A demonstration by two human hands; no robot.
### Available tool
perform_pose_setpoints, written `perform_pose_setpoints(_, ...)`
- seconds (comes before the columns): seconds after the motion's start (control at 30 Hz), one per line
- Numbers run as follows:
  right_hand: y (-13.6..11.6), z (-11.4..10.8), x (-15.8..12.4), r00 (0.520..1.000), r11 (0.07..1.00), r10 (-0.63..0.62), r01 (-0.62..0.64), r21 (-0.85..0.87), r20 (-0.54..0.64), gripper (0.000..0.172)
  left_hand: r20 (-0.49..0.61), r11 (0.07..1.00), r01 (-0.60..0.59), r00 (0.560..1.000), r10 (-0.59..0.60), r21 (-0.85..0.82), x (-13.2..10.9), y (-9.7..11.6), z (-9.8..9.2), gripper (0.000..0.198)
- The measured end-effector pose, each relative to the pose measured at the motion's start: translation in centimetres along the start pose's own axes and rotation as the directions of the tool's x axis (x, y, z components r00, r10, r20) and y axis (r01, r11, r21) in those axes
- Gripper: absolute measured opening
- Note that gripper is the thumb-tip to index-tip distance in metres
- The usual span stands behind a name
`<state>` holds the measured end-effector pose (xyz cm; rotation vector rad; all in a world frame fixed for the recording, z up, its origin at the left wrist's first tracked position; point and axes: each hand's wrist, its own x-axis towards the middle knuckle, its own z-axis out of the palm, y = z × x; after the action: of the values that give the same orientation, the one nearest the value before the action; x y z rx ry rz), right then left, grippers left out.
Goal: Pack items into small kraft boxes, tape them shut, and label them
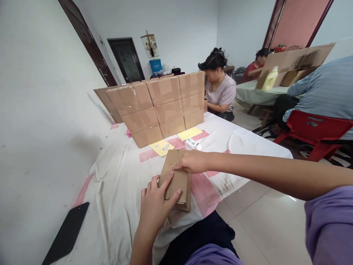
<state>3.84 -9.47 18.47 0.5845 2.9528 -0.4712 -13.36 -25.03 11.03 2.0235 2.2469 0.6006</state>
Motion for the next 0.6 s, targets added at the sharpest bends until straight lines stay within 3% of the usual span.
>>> perform_pose_setpoints(0.1, 0.6, 0.5, 0.0, 1.0, 0.999, 0.007, -0.008, -0.04, -0.03, 0.05, 0.007, 1.0, -0.002, 1.0, 0.002, -0.008, 0.0, -0.1, 0.3, 0.057)
perform_pose_setpoints(0.2, 1.2, 0.5, -0.3, 0.995, 0.989, -0.099, 0.098, -0.112, -0.001, 0.052, 0.032, 1.0, -0.007, 0.999, 0.008, -0.026, -0.1, -0.7, 0.6, 0.061)
perform_pose_setpoints(0.37, 2.6, 1.0, -0.9, 0.967, 0.945, -0.253, 0.242, -0.22, -0.023, 0.045, 0.09, 0.983, -0.168, 0.981, 0.174, -0.073, 0.8, -4.1, 0.4, 0.071)
perform_pose_setpoints(0.47, 3.4, 2.3, -1.0, 0.936, 0.919, -0.335, 0.299, -0.255, -0.11, 0.042, 0.096, 0.972, -0.201, 0.972, 0.213, -0.12, 2.0, -7.0, 0.2, 0.071)
perform_pose_setpoints(0.6, 3.5, 4.7, -0.8, 0.853, 0.901, -0.411, 0.327, -0.285, -0.322, 0.041, -0.032, 0.934, -0.23, 0.973, 0.23, -0.273, 3.0, -9.8, 0.7, 0.062)
